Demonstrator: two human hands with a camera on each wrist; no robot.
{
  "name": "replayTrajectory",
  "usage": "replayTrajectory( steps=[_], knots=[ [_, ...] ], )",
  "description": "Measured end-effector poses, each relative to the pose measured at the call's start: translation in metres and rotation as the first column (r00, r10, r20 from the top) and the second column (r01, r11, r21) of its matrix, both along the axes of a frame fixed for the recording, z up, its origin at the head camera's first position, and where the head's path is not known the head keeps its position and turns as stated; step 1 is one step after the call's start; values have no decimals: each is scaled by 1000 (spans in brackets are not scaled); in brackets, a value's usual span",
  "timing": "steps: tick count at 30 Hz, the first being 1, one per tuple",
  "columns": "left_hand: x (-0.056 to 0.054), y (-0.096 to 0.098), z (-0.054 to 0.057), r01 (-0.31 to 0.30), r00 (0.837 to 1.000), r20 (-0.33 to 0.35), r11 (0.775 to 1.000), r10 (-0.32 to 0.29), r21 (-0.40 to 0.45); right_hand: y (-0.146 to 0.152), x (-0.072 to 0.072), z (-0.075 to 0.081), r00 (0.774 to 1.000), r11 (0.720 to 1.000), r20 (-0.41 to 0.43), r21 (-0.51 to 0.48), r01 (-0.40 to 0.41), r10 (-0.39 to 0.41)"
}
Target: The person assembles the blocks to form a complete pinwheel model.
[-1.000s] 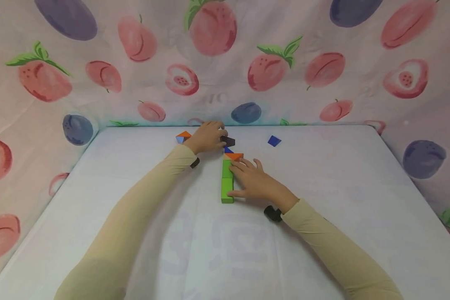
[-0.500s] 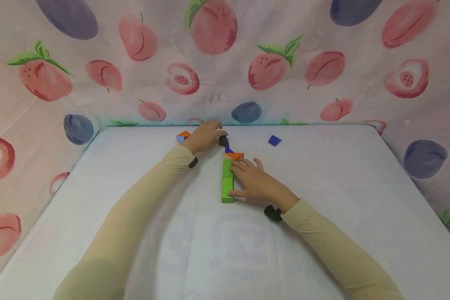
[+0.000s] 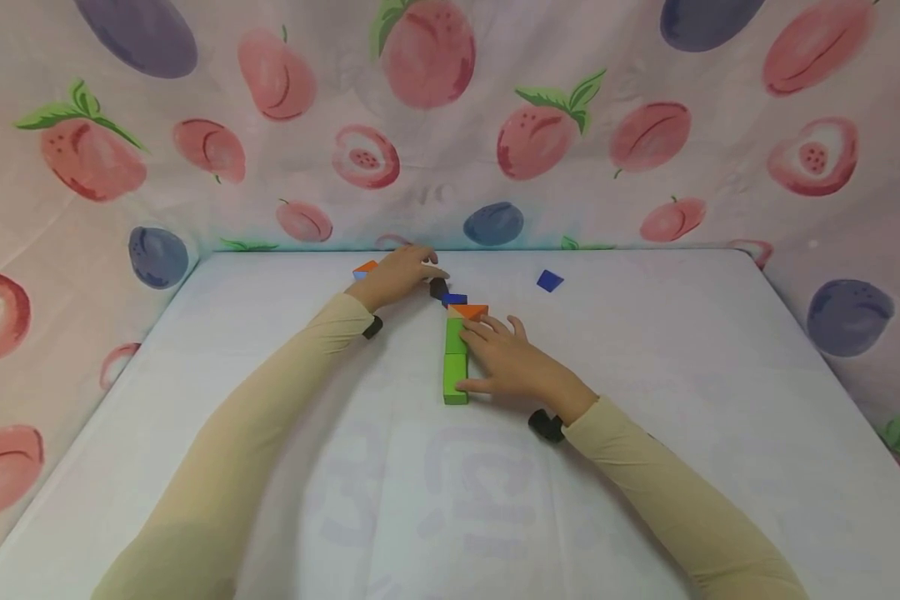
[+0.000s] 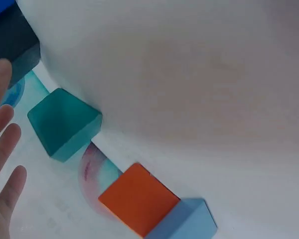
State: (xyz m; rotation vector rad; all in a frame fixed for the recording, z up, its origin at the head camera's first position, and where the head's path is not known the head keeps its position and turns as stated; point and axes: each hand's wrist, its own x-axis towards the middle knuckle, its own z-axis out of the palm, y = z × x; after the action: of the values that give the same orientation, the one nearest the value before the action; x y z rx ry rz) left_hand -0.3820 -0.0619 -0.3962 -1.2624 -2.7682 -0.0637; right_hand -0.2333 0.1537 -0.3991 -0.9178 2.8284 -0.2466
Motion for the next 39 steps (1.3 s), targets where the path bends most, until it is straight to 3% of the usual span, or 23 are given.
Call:
replayTrajectory(
  steps=[11,19,24,31,39],
  knots=[
    [3,-9,1,12,1000,-7,1000,-12,-19,1,0,1,1000,1000,-1,9,-1,1],
    [3,-22,3,45,999,-13,998,-45,36,-1,0,0,1000,1000,4,5,3,-3],
    [4,-28,5,33,999,4,998,-33,-48,-1,0,-1,1000,1000,-1,5,3,-3],
    [11,-22,8,82,996,-22,995,-83,-59,1,-2,-3,1000,1000,-2,2,1,-1],
    [10,-10,11,40,999,-2,997,-40,-73,1,-1,-2,1000,1000,9,-13,3,-3]
  ],
)
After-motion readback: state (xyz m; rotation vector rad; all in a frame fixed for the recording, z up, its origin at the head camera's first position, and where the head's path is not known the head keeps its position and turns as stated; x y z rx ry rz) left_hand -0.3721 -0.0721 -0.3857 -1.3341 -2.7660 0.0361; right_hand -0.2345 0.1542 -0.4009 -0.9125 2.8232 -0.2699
